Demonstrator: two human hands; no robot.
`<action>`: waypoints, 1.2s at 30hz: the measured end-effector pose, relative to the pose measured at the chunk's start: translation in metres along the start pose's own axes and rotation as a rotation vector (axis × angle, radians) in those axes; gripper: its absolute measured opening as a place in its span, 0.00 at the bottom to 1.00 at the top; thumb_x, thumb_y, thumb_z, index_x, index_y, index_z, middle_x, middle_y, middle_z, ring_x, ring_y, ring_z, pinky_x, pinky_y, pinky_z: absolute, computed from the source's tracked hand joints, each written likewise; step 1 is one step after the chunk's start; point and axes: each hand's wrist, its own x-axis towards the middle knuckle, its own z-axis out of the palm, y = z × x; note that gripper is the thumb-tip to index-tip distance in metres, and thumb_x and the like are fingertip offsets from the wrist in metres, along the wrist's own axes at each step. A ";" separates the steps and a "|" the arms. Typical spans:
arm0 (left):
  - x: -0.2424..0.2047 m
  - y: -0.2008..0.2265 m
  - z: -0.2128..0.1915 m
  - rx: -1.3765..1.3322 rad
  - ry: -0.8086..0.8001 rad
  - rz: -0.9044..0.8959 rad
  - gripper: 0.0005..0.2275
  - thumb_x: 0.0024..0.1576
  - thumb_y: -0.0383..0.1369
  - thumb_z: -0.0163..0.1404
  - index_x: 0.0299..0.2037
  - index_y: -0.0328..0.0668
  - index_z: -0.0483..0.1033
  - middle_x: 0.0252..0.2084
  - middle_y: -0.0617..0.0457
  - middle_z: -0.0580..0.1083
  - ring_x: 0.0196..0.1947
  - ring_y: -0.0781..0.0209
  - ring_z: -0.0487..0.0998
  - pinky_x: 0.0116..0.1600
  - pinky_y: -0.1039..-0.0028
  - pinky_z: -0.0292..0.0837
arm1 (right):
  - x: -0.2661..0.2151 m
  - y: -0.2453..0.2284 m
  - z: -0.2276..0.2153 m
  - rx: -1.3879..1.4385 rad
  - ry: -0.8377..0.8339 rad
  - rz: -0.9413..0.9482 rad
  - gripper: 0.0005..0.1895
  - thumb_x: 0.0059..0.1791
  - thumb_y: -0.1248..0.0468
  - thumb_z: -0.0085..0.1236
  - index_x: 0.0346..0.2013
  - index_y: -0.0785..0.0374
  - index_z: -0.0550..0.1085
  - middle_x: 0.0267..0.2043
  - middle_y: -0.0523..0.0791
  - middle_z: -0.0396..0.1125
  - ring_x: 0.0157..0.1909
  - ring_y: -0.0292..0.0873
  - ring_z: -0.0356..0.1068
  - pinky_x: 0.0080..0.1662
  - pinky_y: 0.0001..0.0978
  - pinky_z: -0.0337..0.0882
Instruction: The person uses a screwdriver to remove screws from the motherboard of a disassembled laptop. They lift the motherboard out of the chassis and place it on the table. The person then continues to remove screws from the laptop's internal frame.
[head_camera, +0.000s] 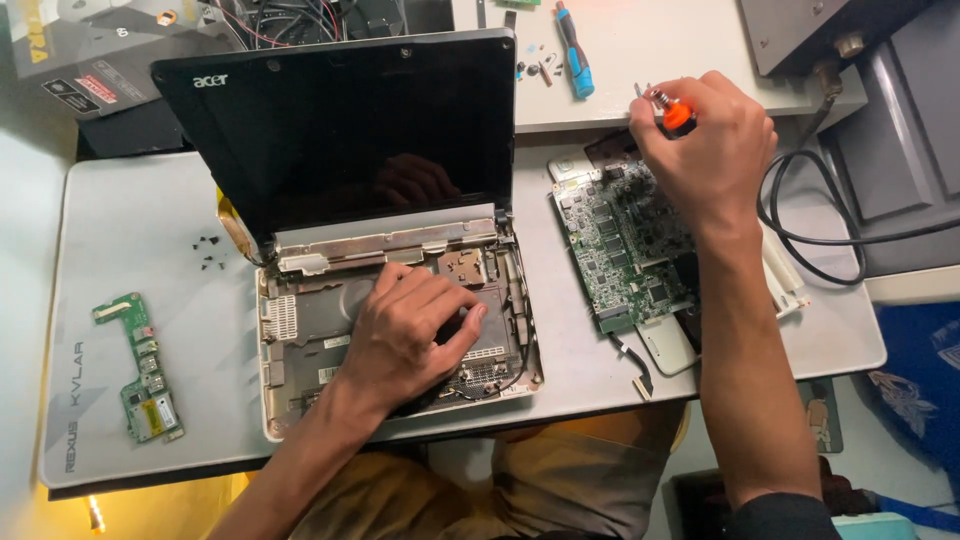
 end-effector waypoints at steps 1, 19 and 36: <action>0.000 -0.001 0.001 -0.006 -0.005 0.000 0.04 0.69 0.31 0.65 0.42 0.42 0.86 0.36 0.52 0.85 0.33 0.55 0.79 0.49 0.61 0.66 | 0.000 -0.003 -0.001 0.007 -0.047 0.006 0.12 0.66 0.51 0.70 0.53 0.51 0.93 0.42 0.42 0.79 0.35 0.51 0.76 0.29 0.51 0.67; 0.001 0.002 0.001 -0.123 0.158 -0.151 0.08 0.73 0.35 0.61 0.58 0.48 0.82 0.41 0.55 0.82 0.36 0.57 0.83 0.49 0.64 0.74 | -0.019 -0.096 -0.018 0.567 -0.497 -0.186 0.05 0.56 0.69 0.68 0.47 0.62 0.82 0.36 0.51 0.74 0.35 0.51 0.72 0.43 0.47 0.75; 0.002 -0.004 -0.001 -0.160 0.372 -0.278 0.03 0.76 0.33 0.59 0.55 0.52 0.86 0.40 0.61 0.83 0.32 0.58 0.84 0.48 0.68 0.80 | -0.025 -0.135 -0.028 0.758 -0.708 -0.284 0.10 0.55 0.66 0.67 0.51 0.63 0.83 0.36 0.53 0.73 0.27 0.58 0.75 0.33 0.49 0.76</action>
